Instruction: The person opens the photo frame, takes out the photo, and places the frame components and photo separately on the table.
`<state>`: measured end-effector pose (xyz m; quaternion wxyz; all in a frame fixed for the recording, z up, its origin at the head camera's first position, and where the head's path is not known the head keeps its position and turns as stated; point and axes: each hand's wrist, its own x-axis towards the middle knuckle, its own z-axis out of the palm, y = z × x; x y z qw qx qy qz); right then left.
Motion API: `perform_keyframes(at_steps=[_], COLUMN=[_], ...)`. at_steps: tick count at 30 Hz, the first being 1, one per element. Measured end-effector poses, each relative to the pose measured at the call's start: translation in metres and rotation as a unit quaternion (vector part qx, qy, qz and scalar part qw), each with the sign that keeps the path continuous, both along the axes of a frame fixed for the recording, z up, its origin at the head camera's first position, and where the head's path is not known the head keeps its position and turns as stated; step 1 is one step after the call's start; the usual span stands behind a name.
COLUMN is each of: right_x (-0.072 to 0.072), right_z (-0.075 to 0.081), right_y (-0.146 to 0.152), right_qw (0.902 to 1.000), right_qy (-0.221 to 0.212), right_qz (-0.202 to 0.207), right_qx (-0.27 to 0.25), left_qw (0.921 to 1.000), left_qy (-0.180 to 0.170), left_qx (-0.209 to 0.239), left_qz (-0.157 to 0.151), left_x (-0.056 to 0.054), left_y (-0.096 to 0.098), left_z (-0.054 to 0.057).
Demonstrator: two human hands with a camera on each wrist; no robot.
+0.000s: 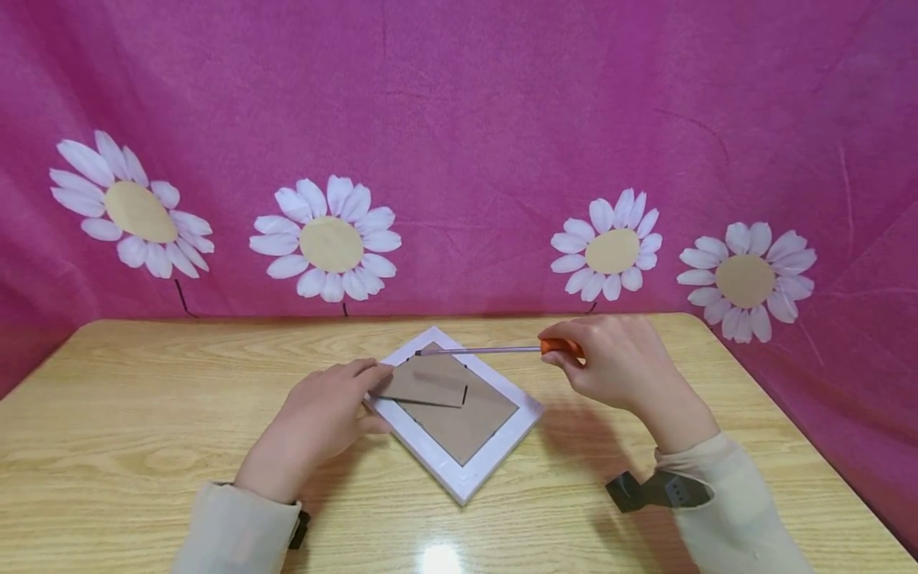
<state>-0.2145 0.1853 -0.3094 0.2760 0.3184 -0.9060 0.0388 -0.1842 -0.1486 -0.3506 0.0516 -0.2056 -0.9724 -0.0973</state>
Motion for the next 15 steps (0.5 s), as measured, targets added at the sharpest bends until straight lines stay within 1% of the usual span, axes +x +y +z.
perform_keyframes(at_steps=[4, 6, 10, 15], right_x=[0.0003, -0.0001, -0.0009, -0.0010], right_z=[0.0001, -0.0006, -0.0013, -0.0011], right_y=[0.0008, 0.0009, 0.0009, 0.0003], right_qw=[1.0000, 1.0000, 1.0000, 1.0000], right_qy=[-0.001, 0.001, 0.004, 0.003], right_qz=[-0.001, -0.001, -0.001, -0.005], right_qx=[-0.002, -0.002, -0.002, 0.001], left_qw=[0.9993, 0.9990, 0.9987, 0.9981], left_qy=[-0.036, -0.043, -0.045, -0.045], left_qx=[0.003, 0.004, 0.004, 0.020], left_qz=[0.009, 0.013, 0.026, 0.037], left_x=[-0.0013, -0.0014, -0.0016, 0.0005], left_y=[-0.0010, 0.0004, 0.0041, 0.0073], left_z=[-0.0043, -0.0059, -0.0070, -0.0065])
